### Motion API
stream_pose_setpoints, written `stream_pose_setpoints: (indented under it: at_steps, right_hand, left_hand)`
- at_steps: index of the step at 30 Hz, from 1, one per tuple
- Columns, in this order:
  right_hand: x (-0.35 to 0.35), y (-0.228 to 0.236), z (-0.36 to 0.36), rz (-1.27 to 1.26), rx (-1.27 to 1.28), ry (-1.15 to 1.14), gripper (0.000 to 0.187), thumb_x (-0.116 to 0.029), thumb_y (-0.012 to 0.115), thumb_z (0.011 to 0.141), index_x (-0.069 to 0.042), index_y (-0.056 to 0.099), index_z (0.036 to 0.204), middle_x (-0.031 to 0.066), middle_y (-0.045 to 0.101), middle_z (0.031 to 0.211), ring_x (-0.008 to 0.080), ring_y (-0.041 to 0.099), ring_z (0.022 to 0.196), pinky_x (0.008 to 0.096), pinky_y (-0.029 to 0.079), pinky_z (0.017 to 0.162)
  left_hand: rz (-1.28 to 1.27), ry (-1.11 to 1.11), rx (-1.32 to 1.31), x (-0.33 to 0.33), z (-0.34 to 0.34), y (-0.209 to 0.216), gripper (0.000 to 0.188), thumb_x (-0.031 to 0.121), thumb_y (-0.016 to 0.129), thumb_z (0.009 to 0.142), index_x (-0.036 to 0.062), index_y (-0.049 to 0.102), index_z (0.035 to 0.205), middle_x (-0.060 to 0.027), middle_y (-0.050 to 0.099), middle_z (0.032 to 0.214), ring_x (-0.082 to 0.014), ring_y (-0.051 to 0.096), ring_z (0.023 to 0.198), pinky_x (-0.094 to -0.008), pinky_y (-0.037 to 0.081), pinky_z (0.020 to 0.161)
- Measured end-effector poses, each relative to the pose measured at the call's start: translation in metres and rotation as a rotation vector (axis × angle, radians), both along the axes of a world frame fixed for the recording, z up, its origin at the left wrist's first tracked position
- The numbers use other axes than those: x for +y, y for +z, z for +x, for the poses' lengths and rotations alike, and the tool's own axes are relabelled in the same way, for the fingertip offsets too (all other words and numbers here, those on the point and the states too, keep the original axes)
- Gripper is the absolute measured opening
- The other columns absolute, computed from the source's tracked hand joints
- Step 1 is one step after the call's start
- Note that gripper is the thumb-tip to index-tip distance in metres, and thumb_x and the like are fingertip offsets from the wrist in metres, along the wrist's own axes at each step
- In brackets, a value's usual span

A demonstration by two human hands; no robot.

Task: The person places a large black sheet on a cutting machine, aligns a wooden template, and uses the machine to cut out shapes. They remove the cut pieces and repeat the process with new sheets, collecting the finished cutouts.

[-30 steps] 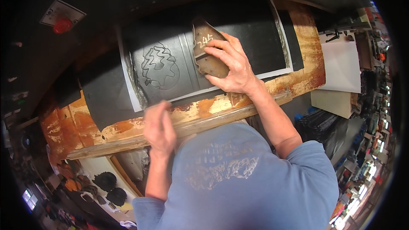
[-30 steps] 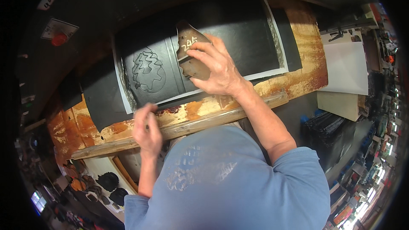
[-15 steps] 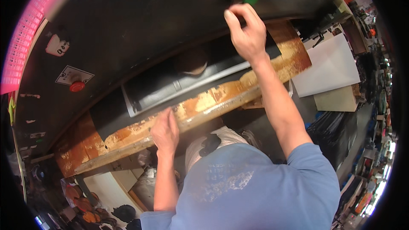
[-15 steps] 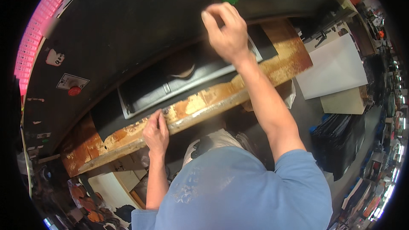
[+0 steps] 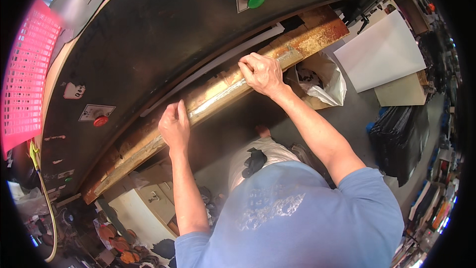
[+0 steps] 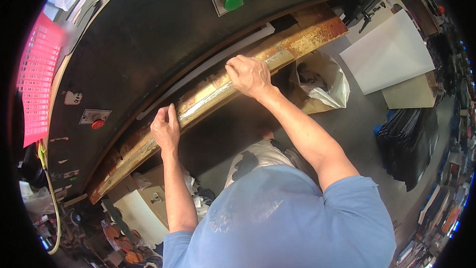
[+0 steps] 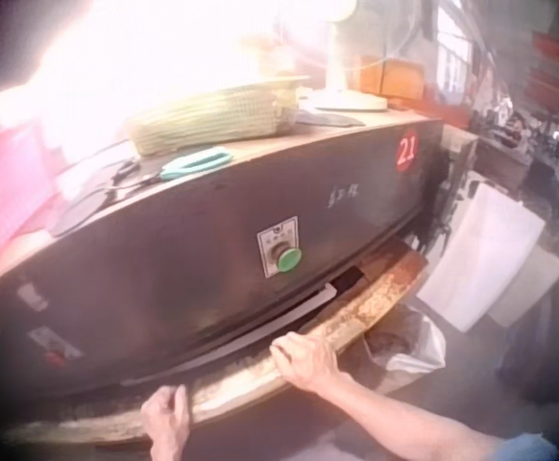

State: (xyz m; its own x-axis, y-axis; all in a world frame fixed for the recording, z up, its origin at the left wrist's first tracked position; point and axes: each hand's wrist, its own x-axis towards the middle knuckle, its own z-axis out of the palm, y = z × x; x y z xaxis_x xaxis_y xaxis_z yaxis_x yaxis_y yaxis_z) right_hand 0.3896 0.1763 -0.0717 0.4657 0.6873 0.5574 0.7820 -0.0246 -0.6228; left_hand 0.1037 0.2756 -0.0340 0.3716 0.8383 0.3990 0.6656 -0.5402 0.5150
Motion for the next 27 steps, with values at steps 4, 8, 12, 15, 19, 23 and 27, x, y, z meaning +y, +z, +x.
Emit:
stream_pose_setpoints:
  at_steps: [4,8,12,15,19,23,27]
  right_hand:
    - [-0.005,0.002,-0.003,-0.01,0.026,0.034,0.008,-0.018,0.074,0.094,-0.01,0.074,0.09,0.0087,0.073,0.087,0.035,0.073,0.082,0.0455,0.059,0.074]
    - [-0.009,0.0,-0.002,0.01,0.0,0.062,0.008,-0.017,0.073,0.094,-0.01,0.073,0.09,0.0085,0.073,0.087,0.0356,0.072,0.082,0.0462,0.059,0.075]
    - [-0.008,-0.008,0.005,0.05,-0.05,0.149,0.005,-0.01,0.072,0.094,-0.006,0.073,0.094,0.0106,0.071,0.086,0.0332,0.072,0.078,0.0426,0.056,0.071]
    - [-0.014,-0.013,0.004,0.058,-0.004,0.147,0.005,-0.009,0.072,0.094,-0.004,0.072,0.093,0.012,0.07,0.084,0.0336,0.071,0.077,0.0429,0.056,0.07]
    - [-0.035,-0.008,-0.01,-0.057,0.284,0.111,0.009,-0.009,0.078,0.092,0.0,0.075,0.092,0.0089,0.068,0.077,0.0185,0.067,0.067,0.0324,0.053,0.063]
    - [-0.043,0.006,-0.032,0.078,0.348,0.069,0.021,-0.01,0.083,0.085,-0.002,0.076,0.103,0.0111,0.073,0.09,0.0294,0.073,0.081,0.0413,0.06,0.074]
    - [-0.012,0.007,-0.049,0.051,0.012,0.293,0.077,-0.031,0.091,0.078,0.002,0.06,0.14,0.0299,0.055,0.14,0.046,0.057,0.13,0.0518,0.05,0.11]
  left_hand:
    - [-0.003,0.024,0.033,-0.006,-0.003,-0.001,0.019,0.021,0.074,0.102,0.004,0.076,0.095,-0.0173,0.076,0.087,-0.0355,0.072,0.078,-0.0428,0.056,0.072]
    - [0.034,-0.014,0.006,-0.009,-0.003,-0.001,0.019,0.021,0.074,0.102,0.0036,0.076,0.094,-0.0155,0.075,0.088,-0.0338,0.072,0.083,-0.043,0.056,0.077]
    - [0.001,0.017,-0.007,-0.008,-0.002,-0.008,0.019,0.019,0.074,0.101,0.0027,0.074,0.091,-0.0155,0.074,0.087,-0.0344,0.071,0.084,-0.0437,0.056,0.078]
    - [0.095,-0.023,-0.007,-0.009,-0.004,-0.019,0.018,0.016,0.074,0.101,0.0022,0.071,0.089,-0.0161,0.073,0.086,-0.0354,0.07,0.082,-0.0447,0.055,0.077]
    - [0.015,-0.015,0.1,-0.035,-0.013,-0.03,0.016,0.015,0.073,0.101,0.0017,0.069,0.092,-0.0166,0.072,0.091,-0.0381,0.07,0.086,-0.0462,0.055,0.078]
    - [-0.326,-0.028,0.163,-0.065,-0.024,-0.016,0.02,0.02,0.071,0.103,0.0009,0.075,0.1,-0.0211,0.074,0.095,-0.0416,0.071,0.091,-0.047,0.055,0.084]
    - [-0.196,-0.094,-0.048,-0.055,-0.009,-0.003,0.016,0.01,0.069,0.103,-0.0004,0.077,0.113,-0.0222,0.077,0.105,-0.0359,0.076,0.095,-0.0432,0.058,0.088]
